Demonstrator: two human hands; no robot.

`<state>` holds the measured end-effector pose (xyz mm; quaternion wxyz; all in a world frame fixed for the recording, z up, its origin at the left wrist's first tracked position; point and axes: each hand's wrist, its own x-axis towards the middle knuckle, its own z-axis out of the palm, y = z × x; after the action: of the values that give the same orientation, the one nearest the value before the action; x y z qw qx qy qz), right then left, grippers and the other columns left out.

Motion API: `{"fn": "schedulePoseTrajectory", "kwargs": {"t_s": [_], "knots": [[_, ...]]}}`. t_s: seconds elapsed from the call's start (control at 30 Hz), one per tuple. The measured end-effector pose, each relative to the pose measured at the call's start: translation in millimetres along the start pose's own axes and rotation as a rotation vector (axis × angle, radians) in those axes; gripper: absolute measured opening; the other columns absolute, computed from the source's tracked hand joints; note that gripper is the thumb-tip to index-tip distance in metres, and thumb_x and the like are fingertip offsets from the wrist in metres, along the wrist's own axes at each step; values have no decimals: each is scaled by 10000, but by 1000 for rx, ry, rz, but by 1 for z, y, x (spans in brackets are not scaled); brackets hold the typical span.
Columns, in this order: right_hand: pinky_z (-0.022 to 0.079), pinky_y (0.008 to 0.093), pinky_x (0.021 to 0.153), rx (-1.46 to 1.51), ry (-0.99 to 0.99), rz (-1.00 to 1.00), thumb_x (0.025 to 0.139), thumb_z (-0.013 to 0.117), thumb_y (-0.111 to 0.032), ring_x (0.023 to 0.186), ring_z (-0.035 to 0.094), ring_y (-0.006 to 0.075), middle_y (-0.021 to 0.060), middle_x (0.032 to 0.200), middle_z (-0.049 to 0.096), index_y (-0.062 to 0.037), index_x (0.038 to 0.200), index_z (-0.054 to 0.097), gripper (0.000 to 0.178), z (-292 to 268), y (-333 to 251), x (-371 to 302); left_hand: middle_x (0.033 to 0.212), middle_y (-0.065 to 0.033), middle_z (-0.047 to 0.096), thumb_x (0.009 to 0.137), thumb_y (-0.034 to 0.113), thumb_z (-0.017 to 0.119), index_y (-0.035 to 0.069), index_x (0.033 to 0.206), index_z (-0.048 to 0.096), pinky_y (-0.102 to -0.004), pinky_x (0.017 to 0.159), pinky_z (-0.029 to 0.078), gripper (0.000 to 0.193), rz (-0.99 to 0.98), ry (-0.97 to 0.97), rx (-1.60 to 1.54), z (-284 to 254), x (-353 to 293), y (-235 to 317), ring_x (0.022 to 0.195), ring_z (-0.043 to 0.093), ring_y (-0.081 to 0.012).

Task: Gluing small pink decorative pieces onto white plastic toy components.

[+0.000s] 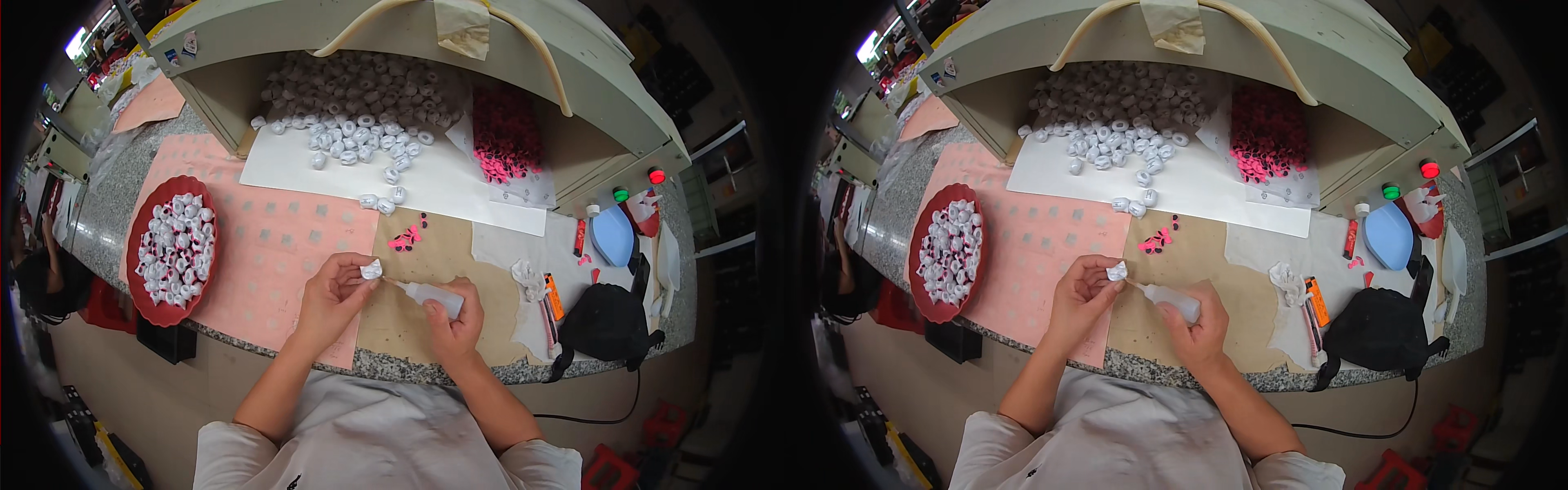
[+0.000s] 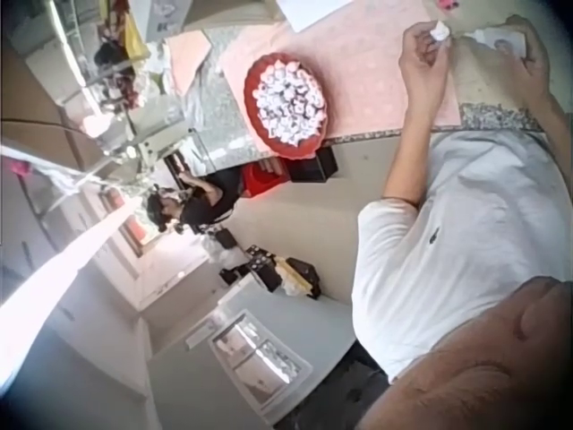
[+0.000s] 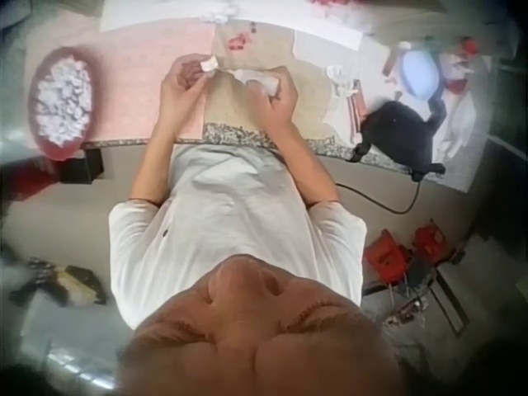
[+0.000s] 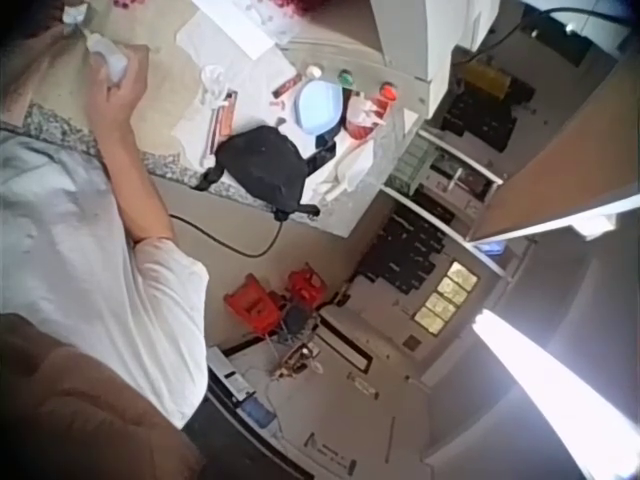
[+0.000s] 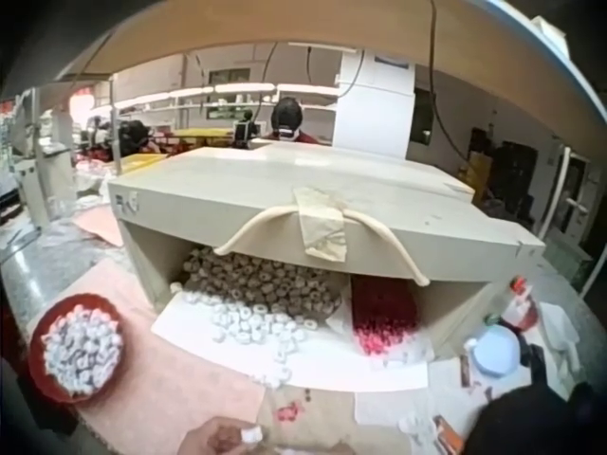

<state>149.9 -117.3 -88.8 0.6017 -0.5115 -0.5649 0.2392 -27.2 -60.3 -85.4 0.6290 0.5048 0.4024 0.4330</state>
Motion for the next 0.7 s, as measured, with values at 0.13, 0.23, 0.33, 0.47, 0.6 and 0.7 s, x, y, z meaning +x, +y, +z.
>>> {"fn": "schedulePoseTrajectory", "kwargs": {"t_s": [0.13,0.23,0.33,0.47,0.6,0.7], "knots": [[356,250,601,9,10,-13,827,614,-101,668,422,115,58,781,499,-15,929,502,174,-3,0,0,1089,-94,605,833,-53,611,1,1082,487,-256,872,479,283,-18,9,-16,3,1,1,1027,581,-139],[356,247,600,13,9,-2,824,616,-93,668,423,113,56,779,497,-15,927,504,171,-4,-1,0,1097,-97,604,834,-54,609,1,1084,489,-254,874,479,283,-17,5,-9,4,1,2,1028,582,-139],[357,245,597,4,10,2,818,616,-78,668,424,112,55,775,492,-16,921,506,163,-3,1,-1,1103,-100,602,835,-55,608,1,1081,488,-256,876,480,279,-8,-2,-16,5,0,3,1030,582,-141],[356,243,593,-9,-2,3,816,614,-67,667,424,111,53,771,486,-17,914,505,155,-3,-1,1,1111,-103,600,835,-57,607,2,1077,488,-257,878,480,277,7,-5,-17,3,0,1,1032,580,-142],[355,242,593,-3,23,2,815,619,-66,665,421,111,52,766,479,-17,907,499,159,-2,0,1,1127,-115,590,835,-78,586,-15,1094,484,-258,881,501,286,30,-7,-2,2,0,-1,1051,581,-156],[354,242,593,-14,29,19,814,625,-65,663,418,110,50,764,472,-18,899,494,162,-3,-1,1,1134,-115,587,835,-78,587,-12,1088,484,-257,885,498,280,34,-10,-11,2,0,-2,1056,579,-157]]}}
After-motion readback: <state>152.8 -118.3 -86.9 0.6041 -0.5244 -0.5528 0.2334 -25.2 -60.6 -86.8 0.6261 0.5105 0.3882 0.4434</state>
